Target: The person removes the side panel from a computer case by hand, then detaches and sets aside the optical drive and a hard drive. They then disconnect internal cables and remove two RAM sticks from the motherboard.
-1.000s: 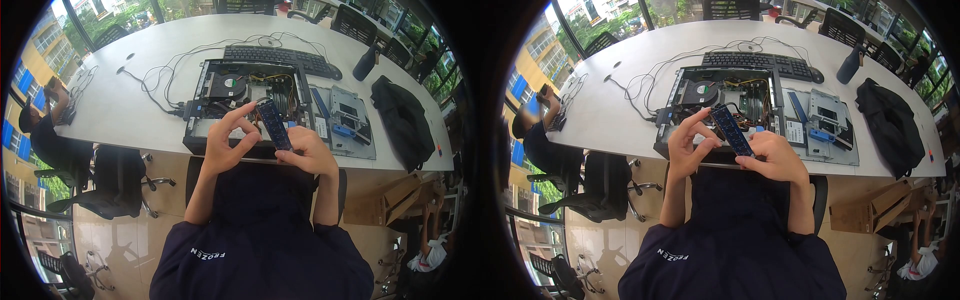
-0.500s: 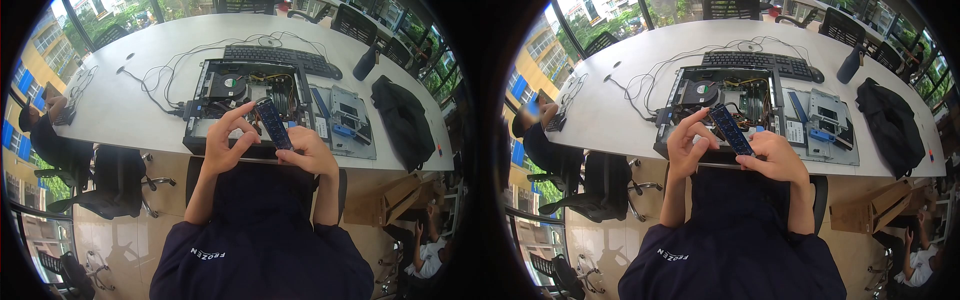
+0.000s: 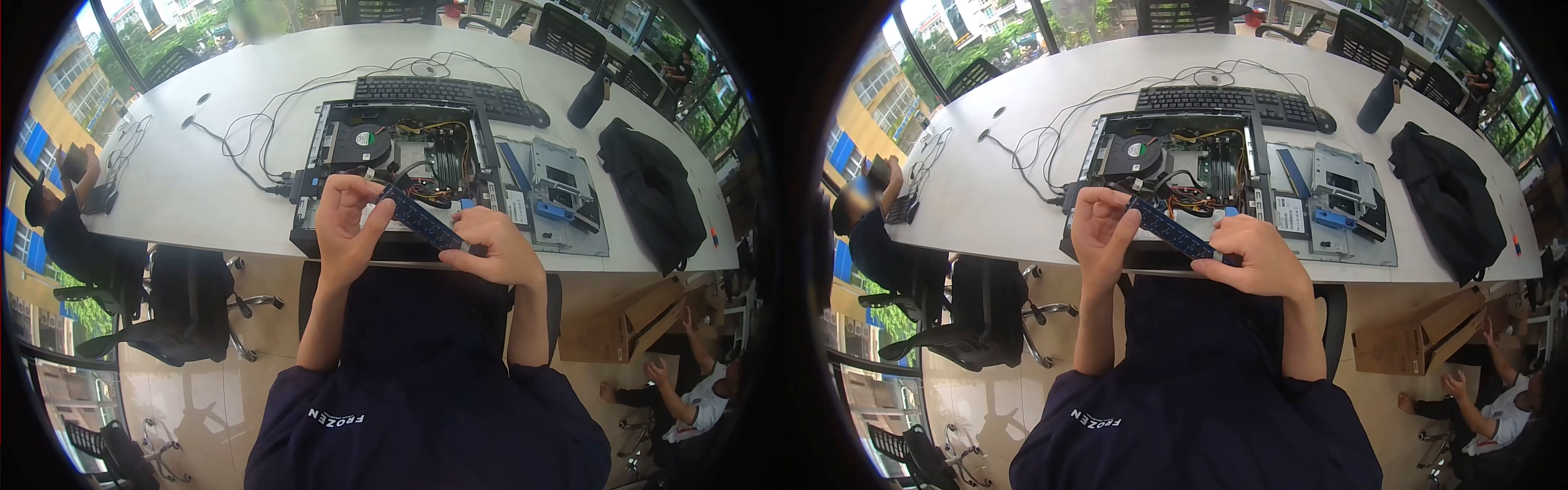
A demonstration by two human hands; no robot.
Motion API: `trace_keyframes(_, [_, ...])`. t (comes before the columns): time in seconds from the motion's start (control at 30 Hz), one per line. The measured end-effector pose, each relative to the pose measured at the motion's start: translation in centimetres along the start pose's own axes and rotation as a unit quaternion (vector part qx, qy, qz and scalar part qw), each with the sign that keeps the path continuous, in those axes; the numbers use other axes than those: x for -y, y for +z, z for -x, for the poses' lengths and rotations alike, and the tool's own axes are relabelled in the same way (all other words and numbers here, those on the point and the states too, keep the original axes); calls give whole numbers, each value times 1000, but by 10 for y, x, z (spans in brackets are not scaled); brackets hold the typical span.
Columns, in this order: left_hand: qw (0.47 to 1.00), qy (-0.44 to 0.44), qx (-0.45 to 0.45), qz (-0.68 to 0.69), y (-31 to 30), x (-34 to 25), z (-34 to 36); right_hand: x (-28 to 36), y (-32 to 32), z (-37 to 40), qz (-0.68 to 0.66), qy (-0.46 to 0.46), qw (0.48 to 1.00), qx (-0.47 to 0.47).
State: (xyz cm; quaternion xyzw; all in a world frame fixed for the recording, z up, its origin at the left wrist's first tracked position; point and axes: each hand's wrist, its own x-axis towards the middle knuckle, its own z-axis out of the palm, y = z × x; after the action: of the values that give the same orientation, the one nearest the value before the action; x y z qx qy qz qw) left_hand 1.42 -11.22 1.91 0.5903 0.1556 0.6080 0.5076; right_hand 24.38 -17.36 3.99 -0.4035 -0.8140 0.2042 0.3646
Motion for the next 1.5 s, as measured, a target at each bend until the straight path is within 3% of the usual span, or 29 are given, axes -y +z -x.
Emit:
trace_keyframes(0.17, [999, 12, -48, 9, 6, -2, -1, -7, -3, 6, -82, 31, 996, -24])
trace_keyframes(0.27, [998, 17, -67, -14, 6, 0, -2, -10, -3, 9, -147, 57, 983, -96])
trace_keyframes(0.33, [996, 13, -87, -21, 7, -1, -3, -6, -5, 9, -240, 100, 960, -105])
trace_keyframes(0.57, [998, 5, -55, -24, 7, -3, -3, -10, -4, 12, -266, 101, 950, -129])
trace_keyframes(0.63, [998, -35, 3, -46, 5, -9, -4, -9, -4, 12, -312, 144, 927, -151])
trace_keyframes(0.83, [984, -10, 75, -163, 3, -8, -7, -7, -4, 12, -309, 138, 926, -169])
trace_keyframes(1.27, [984, -35, 81, -155, 0, -6, -5, -5, -5, 10, -266, 119, 944, -156])
trace_keyframes(1.5, [967, -55, 133, -212, 0, -13, -9, -7, -4, 9, -257, 111, 949, -147])
